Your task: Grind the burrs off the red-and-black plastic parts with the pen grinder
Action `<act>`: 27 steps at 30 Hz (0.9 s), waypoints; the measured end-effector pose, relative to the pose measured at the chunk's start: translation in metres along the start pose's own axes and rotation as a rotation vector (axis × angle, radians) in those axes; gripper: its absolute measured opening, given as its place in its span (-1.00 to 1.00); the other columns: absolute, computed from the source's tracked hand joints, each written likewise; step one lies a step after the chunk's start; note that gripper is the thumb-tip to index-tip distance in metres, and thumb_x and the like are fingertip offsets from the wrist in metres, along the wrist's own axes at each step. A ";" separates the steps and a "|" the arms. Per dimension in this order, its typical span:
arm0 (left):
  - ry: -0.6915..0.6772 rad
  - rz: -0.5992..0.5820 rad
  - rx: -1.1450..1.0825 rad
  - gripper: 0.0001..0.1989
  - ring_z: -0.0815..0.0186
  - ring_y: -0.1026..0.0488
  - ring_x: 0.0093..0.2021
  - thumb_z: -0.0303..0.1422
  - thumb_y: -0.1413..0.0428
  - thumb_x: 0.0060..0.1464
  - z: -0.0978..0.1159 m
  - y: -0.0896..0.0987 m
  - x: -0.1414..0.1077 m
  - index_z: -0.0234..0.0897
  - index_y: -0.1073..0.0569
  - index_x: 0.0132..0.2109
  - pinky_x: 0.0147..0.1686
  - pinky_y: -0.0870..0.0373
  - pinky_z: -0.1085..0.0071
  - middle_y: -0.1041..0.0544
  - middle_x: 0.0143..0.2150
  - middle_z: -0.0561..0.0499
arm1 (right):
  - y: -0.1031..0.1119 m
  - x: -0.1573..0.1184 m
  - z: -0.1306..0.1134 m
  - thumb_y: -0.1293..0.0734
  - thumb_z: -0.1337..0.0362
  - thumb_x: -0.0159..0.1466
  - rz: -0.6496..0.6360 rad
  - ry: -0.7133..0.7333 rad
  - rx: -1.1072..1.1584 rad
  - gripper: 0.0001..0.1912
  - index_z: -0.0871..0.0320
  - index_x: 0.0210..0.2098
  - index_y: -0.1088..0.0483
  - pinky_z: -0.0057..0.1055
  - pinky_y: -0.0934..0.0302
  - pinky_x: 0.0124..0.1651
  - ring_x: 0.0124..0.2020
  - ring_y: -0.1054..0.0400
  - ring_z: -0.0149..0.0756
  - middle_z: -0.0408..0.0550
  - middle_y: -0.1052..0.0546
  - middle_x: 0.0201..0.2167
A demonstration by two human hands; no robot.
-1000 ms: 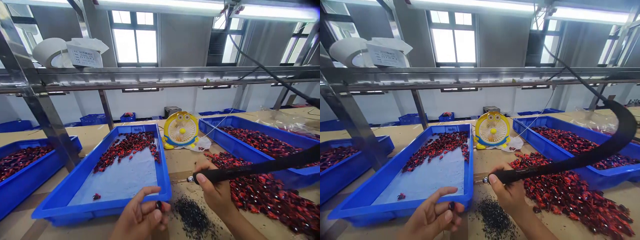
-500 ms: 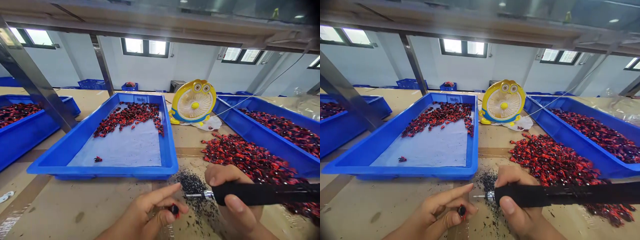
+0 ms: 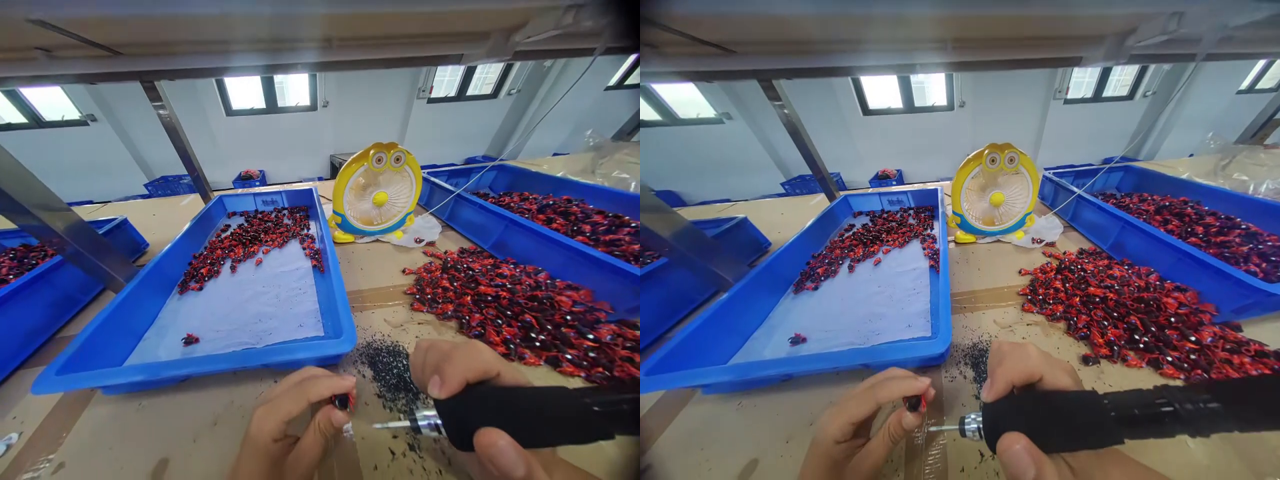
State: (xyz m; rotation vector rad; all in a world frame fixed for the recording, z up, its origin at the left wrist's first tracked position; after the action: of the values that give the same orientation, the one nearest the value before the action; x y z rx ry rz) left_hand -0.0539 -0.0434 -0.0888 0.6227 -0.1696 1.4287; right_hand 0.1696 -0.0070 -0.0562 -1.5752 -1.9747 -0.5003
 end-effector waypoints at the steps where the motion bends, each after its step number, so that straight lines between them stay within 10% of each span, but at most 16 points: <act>1: -0.004 0.042 0.009 -0.58 0.34 -0.73 -0.16 -0.51 -0.34 0.27 0.000 0.001 -0.003 0.12 -0.69 0.14 -0.10 -0.64 0.53 -0.79 -0.12 0.10 | 0.000 0.000 -0.002 -0.43 -0.13 0.39 -0.022 -0.012 -0.034 -0.67 -0.02 -0.23 -0.49 -0.33 -0.18 -0.47 -0.53 -0.29 -0.28 -0.16 -0.38 -0.54; 27: 0.094 0.120 0.054 -0.59 0.34 -0.79 -0.22 -0.43 -0.45 0.17 -0.007 -0.003 -0.021 0.14 -0.73 0.10 -0.14 -0.69 0.60 -0.83 -0.14 0.13 | -0.020 0.006 -0.008 -0.39 -0.02 0.46 -0.158 0.007 -0.319 -0.76 -0.01 -0.19 -0.43 -0.42 -0.12 -0.60 -0.64 -0.26 -0.44 -0.22 -0.45 -0.53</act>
State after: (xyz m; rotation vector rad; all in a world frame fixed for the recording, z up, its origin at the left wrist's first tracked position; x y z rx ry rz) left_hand -0.0557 -0.0580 -0.1056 0.5962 -0.0961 1.5796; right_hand 0.1510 -0.0122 -0.0456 -1.6020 -2.1042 -0.9214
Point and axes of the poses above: each hand's wrist, its own x-axis towards the middle knuckle, its own y-axis out of the back of the hand, z = x × y, the point moved 5 cm from there along x, towards the middle knuckle
